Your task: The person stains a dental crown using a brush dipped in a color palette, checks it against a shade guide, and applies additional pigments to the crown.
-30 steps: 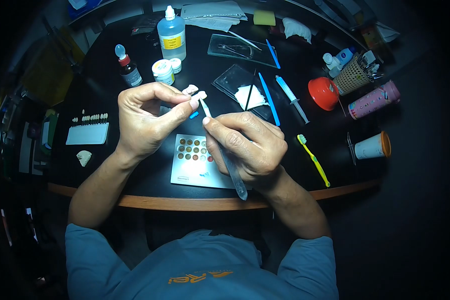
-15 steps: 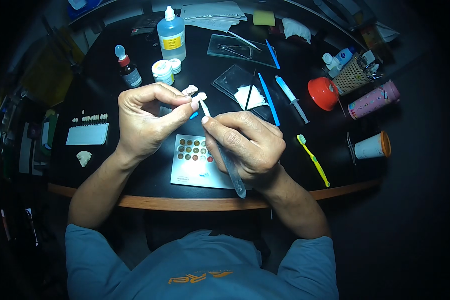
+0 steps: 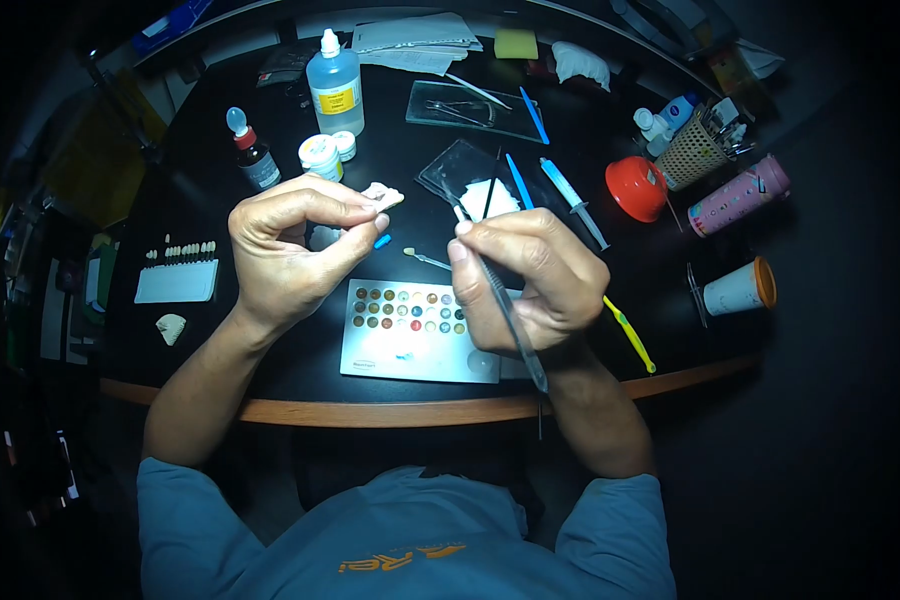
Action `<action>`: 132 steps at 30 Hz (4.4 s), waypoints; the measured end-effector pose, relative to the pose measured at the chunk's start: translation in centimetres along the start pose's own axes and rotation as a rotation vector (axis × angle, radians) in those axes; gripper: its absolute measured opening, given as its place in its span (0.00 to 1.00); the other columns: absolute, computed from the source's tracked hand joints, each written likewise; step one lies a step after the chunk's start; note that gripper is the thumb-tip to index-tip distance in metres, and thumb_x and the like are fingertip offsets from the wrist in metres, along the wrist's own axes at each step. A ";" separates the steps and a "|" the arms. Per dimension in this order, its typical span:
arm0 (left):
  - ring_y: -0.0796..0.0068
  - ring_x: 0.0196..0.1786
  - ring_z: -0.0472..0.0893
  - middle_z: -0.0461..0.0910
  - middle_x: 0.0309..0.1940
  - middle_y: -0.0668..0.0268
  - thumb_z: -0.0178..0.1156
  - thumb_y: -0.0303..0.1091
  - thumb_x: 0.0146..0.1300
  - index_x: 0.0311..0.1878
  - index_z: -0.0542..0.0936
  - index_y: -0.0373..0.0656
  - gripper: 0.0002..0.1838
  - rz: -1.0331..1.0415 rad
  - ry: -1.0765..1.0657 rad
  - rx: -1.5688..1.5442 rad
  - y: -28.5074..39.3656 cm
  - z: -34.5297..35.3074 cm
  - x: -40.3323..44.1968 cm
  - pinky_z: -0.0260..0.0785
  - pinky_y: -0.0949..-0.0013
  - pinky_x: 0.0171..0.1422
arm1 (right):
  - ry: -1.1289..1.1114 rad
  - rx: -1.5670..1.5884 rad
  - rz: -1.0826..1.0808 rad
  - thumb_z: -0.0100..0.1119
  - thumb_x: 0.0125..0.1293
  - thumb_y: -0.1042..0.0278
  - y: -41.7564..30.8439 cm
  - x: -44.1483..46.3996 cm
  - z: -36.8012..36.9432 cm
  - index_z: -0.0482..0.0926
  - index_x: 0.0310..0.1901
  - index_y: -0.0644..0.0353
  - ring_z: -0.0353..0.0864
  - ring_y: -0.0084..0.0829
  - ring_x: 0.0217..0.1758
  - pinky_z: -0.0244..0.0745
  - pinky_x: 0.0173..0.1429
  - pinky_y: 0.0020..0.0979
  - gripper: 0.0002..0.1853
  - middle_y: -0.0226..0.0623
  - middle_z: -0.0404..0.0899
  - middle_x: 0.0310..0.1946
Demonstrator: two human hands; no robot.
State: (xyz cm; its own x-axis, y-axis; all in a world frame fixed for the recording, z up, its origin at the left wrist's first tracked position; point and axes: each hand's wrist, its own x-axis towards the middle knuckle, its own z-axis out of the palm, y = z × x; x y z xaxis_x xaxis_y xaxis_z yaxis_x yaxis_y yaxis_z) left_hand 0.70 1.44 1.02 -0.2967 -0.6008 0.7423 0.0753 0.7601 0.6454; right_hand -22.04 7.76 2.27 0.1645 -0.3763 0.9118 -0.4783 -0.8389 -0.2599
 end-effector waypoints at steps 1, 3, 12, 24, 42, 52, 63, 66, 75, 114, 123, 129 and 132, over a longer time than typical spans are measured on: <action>0.72 0.41 0.90 0.90 0.36 0.56 0.74 0.16 0.56 0.35 0.89 0.36 0.06 0.023 -0.004 0.021 0.0 0.0 0.1 0.82 0.71 0.50 | 0.020 -0.004 0.048 0.69 0.55 0.86 0.3 -0.1 -0.3 0.85 0.41 0.70 0.87 0.29 0.32 0.80 0.34 0.25 0.10 0.45 0.86 0.32; 0.72 0.40 0.90 0.90 0.34 0.57 0.75 0.17 0.55 0.34 0.89 0.36 0.05 0.053 -0.007 0.044 0.0 -0.1 0.1 0.81 0.72 0.48 | 0.071 0.003 0.101 0.69 0.58 0.82 1.1 -0.3 -0.8 0.86 0.41 0.70 0.86 0.28 0.33 0.77 0.34 0.22 0.09 0.45 0.87 0.33; 0.73 0.38 0.90 0.90 0.32 0.58 0.75 0.18 0.55 0.33 0.89 0.37 0.05 0.069 -0.004 0.047 0.0 -0.1 0.3 0.81 0.72 0.47 | 0.170 -0.004 0.279 0.65 0.64 0.81 1.7 -0.3 -1.3 0.86 0.44 0.69 0.84 0.22 0.32 0.76 0.36 0.21 0.08 0.41 0.85 0.32; 0.78 0.34 0.87 0.89 0.31 0.60 0.74 0.17 0.55 0.37 0.91 0.37 0.06 0.020 0.015 0.055 0.4 0.0 0.2 0.81 0.73 0.47 | 0.022 0.037 0.155 0.68 0.59 0.82 0.8 -0.6 -0.4 0.86 0.43 0.70 0.85 0.24 0.31 0.75 0.32 0.21 0.10 0.44 0.87 0.32; 0.73 0.33 0.88 0.90 0.30 0.62 0.71 0.19 0.49 0.32 0.91 0.38 0.06 0.202 -0.022 0.221 0.0 0.1 0.3 0.78 0.70 0.44 | -0.093 0.045 0.040 0.71 0.51 0.84 -0.5 -0.5 1.6 0.88 0.38 0.69 0.88 0.28 0.28 0.80 0.29 0.24 0.10 0.44 0.87 0.30; 0.72 0.37 0.88 0.90 0.33 0.60 0.72 0.18 0.49 0.35 0.91 0.37 0.08 0.169 -0.053 0.213 0.2 -0.1 0.1 0.79 0.68 0.48 | -0.120 0.042 0.032 0.71 0.51 0.83 -0.4 -0.5 1.9 0.89 0.37 0.68 0.87 0.27 0.26 0.79 0.28 0.24 0.10 0.42 0.86 0.29; 0.74 0.36 0.89 0.90 0.30 0.62 0.74 0.18 0.53 0.34 0.91 0.38 0.06 0.141 -0.029 0.285 0.2 -0.1 0.3 0.77 0.70 0.47 | 0.012 -0.046 0.070 0.68 0.56 0.85 0.4 0.3 -1.3 0.87 0.41 0.69 0.87 0.29 0.30 0.79 0.35 0.23 0.10 0.43 0.86 0.31; 0.72 0.39 0.90 0.91 0.32 0.60 0.75 0.19 0.55 0.35 0.90 0.38 0.05 0.114 -0.025 0.268 0.1 -0.2 0.4 0.80 0.70 0.47 | 0.100 -0.108 0.229 0.68 0.61 0.83 2.2 0.4 -4.5 0.87 0.43 0.70 0.85 0.24 0.31 0.77 0.35 0.21 0.08 0.41 0.86 0.31; 0.74 0.36 0.90 0.91 0.33 0.60 0.72 0.20 0.58 0.36 0.90 0.37 0.04 0.074 -0.011 0.220 -0.3 0.1 0.3 0.79 0.74 0.40 | -0.612 -0.591 0.212 0.73 0.56 0.78 4.0 -4.8 -10.5 0.89 0.39 0.63 0.88 0.36 0.35 0.85 0.39 0.33 0.08 0.37 0.84 0.34; 0.83 0.32 0.87 0.90 0.30 0.65 0.73 0.27 0.63 0.38 0.90 0.40 0.02 -0.238 -0.062 -0.038 -1.2 0.0 0.1 0.73 0.81 0.35 | -0.922 -0.695 0.021 0.75 0.52 0.82 11.9 2.5 -2.5 0.91 0.42 0.57 0.89 0.33 0.44 0.88 0.51 0.36 0.14 0.35 0.85 0.42; 0.79 0.36 0.88 0.89 0.36 0.59 0.73 0.25 0.65 0.41 0.88 0.36 0.05 -0.303 -0.108 -0.060 -0.7 -0.3 0.2 0.78 0.78 0.43 | -0.615 -0.498 0.011 0.67 0.63 0.82 10.1 2.8 -4.0 0.82 0.40 0.65 0.87 0.36 0.39 0.86 0.44 0.38 0.05 0.39 0.78 0.40; 0.78 0.38 0.89 0.90 0.36 0.59 0.73 0.26 0.66 0.45 0.88 0.35 0.07 -0.263 -0.073 -0.044 -0.8 -0.3 0.3 0.80 0.77 0.44 | -0.200 -0.064 0.336 0.58 0.75 0.77 5.3 0.1 -5.9 0.74 0.48 0.68 0.82 0.20 0.32 0.76 0.34 0.23 0.06 0.38 0.81 0.34; 0.79 0.38 0.89 0.90 0.36 0.61 0.73 0.28 0.67 0.47 0.88 0.36 0.08 -0.233 -0.056 -0.019 -1.0 -0.3 0.2 0.80 0.79 0.42 | -0.021 0.227 0.514 0.54 0.73 0.77 0.9 -2.1 -5.7 0.69 0.46 0.67 0.79 0.20 0.31 0.79 0.35 0.22 0.06 0.42 0.79 0.34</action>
State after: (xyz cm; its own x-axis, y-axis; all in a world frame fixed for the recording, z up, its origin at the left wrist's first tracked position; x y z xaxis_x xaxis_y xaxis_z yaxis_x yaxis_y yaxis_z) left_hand 0.83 0.50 0.61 -0.3602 -0.7448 0.5618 0.0166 0.5970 0.8021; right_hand -27.70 10.06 1.89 -0.0226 -0.7648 0.6438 -0.3040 -0.6082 -0.7332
